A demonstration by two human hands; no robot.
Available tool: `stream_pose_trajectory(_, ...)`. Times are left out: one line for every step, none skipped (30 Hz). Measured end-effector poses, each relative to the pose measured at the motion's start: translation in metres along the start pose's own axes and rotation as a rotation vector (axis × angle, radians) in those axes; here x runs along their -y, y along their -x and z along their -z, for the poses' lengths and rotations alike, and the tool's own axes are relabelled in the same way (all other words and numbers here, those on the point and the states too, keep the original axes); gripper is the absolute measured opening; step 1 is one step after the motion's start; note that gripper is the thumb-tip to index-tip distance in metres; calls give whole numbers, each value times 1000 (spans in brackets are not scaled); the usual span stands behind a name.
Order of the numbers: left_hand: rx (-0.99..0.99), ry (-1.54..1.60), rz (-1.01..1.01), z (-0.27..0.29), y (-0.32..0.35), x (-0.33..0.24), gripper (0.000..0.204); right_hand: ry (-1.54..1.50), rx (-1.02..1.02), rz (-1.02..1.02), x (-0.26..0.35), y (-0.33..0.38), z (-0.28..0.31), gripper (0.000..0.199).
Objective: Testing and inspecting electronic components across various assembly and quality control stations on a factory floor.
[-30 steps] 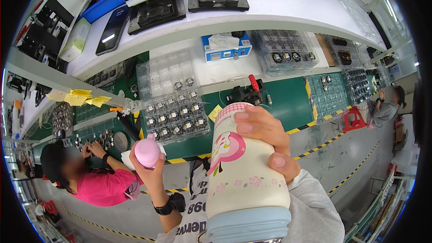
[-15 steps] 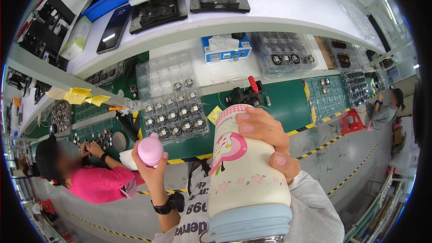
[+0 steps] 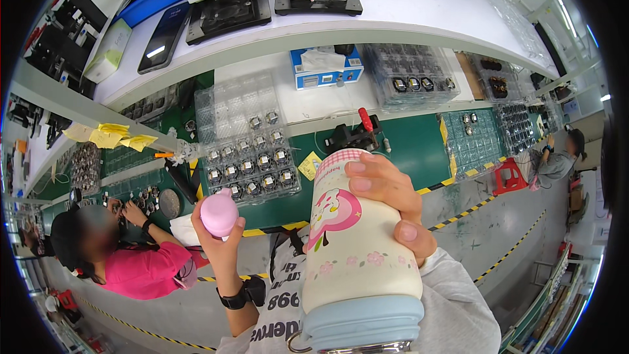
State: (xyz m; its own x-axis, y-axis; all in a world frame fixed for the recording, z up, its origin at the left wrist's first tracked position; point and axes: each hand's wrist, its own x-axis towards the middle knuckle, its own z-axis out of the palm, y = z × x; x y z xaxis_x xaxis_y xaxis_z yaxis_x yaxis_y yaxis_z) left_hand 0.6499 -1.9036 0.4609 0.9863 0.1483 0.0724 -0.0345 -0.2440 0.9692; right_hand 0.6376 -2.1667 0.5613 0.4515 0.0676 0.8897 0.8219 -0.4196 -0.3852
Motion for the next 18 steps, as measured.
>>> stream_pose_trajectory(-1,-13,4,0,0,-1,64,3,16,-1,-1,0,1,44)
stream_pose_trajectory(-2,-25,8,0,1,-1,64,6,32,-1,-1,0,1,44)
stream_pose_trajectory(-1,-26,11,0,1,-2,64,6,33,-4,0,0,0,44)
stream_pose_trajectory(-2,-27,14,0,1,-3,64,9,13,2,0,0,-1,44)
stream_pose_trajectory(-2,-27,16,0,2,-3,63,13,-6,7,0,0,-3,44)
stream_pose_trajectory(-3,-28,18,0,2,-3,63,17,-26,13,1,1,-4,44)
stream_pose_trajectory(-2,-28,20,0,3,-3,63,17,-25,11,1,1,-3,44)
stream_pose_trajectory(-3,-30,17,0,3,-2,63,12,-5,0,2,2,0,44)
stream_pose_trajectory(-3,-32,13,0,3,-1,63,7,16,-11,3,2,3,44)
stream_pose_trajectory(-4,-33,10,0,4,0,63,1,36,-22,4,2,4,44)
stream_pose_trajectory(-3,-33,11,1,3,1,63,2,36,-23,4,1,4,44)
stream_pose_trajectory(0,-33,6,1,3,1,63,10,50,-24,4,1,5,44)
stream_pose_trajectory(4,-34,1,1,3,1,62,17,63,-24,4,0,6,44)
stream_pose_trajectory(7,-34,-4,1,3,2,62,25,76,-25,4,-1,6,44)
stream_pose_trajectory(8,-34,-5,1,3,1,62,26,75,-25,4,0,7,44)
stream_pose_trajectory(10,-26,-5,0,3,1,62,34,79,-32,5,0,7,45)
stream_pose_trajectory(13,-17,-6,-1,4,1,62,41,82,-38,6,0,8,45)
stream_pose_trajectory(16,-9,-8,-1,4,1,62,49,84,-45,6,0,8,45)
